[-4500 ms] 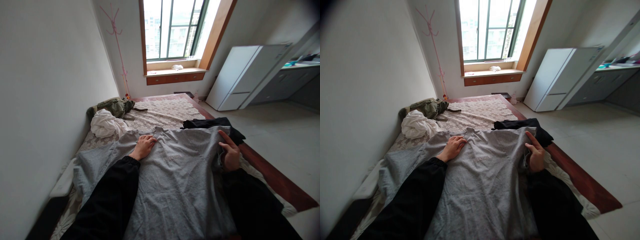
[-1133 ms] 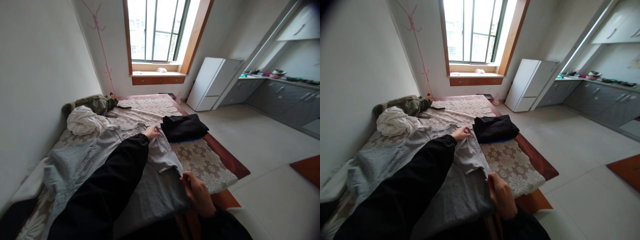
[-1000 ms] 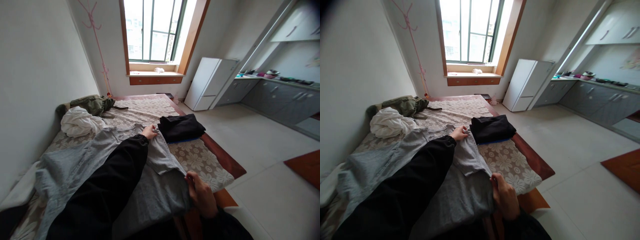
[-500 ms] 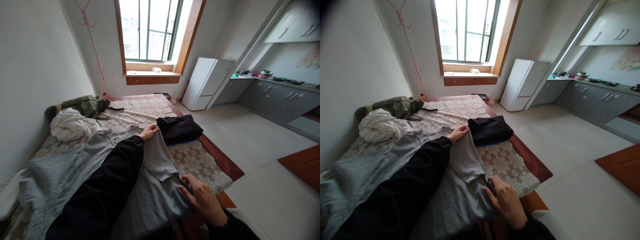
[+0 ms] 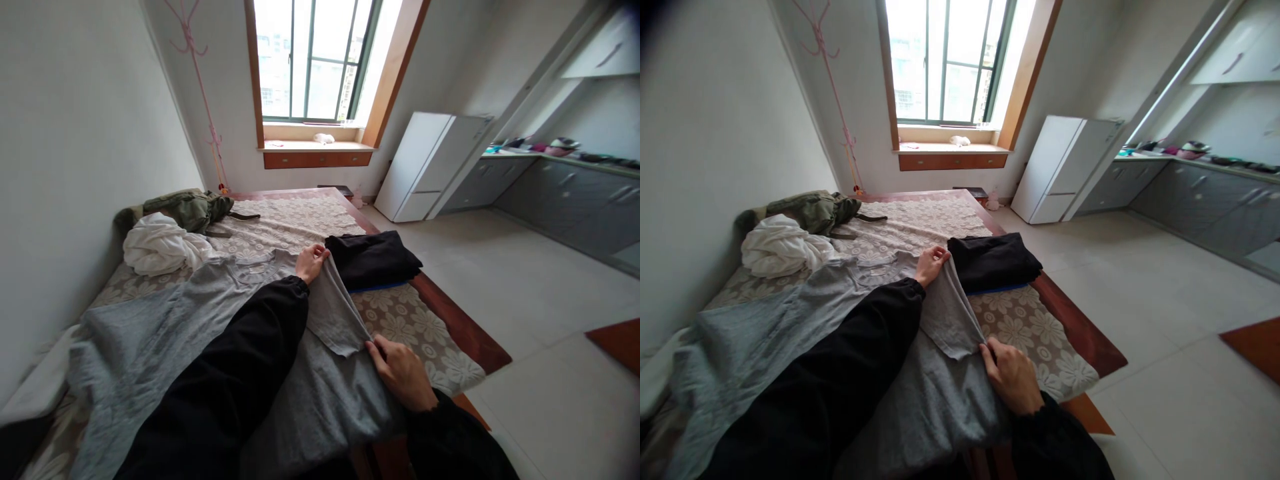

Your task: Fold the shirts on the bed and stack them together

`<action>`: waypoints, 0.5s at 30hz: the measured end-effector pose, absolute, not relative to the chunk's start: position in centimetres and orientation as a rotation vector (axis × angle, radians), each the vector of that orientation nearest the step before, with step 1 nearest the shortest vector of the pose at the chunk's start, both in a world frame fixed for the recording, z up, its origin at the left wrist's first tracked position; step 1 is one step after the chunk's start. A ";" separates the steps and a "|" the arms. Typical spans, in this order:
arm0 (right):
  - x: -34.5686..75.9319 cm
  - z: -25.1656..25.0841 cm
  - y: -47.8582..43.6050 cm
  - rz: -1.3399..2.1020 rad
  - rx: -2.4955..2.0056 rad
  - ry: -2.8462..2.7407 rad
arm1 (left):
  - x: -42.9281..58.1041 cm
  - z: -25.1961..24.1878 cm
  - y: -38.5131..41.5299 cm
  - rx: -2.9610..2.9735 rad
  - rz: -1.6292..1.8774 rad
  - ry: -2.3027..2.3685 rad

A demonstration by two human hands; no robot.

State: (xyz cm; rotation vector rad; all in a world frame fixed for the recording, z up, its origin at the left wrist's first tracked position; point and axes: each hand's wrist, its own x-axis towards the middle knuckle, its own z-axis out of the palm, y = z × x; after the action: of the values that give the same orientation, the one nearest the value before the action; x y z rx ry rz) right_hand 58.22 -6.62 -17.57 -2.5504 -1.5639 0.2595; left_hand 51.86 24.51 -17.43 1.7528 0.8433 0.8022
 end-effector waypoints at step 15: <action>53.2 -9.7 -3.3 0.137 -2.330 -2.030 | 28.9 -10.4 18.1 2.127 0.761 0.890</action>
State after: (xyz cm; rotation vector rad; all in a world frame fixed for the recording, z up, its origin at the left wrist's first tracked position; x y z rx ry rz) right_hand 53.16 -3.33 -9.73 -2.3300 -2.0303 0.1370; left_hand 28.94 18.15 -10.43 2.1267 0.8902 0.7608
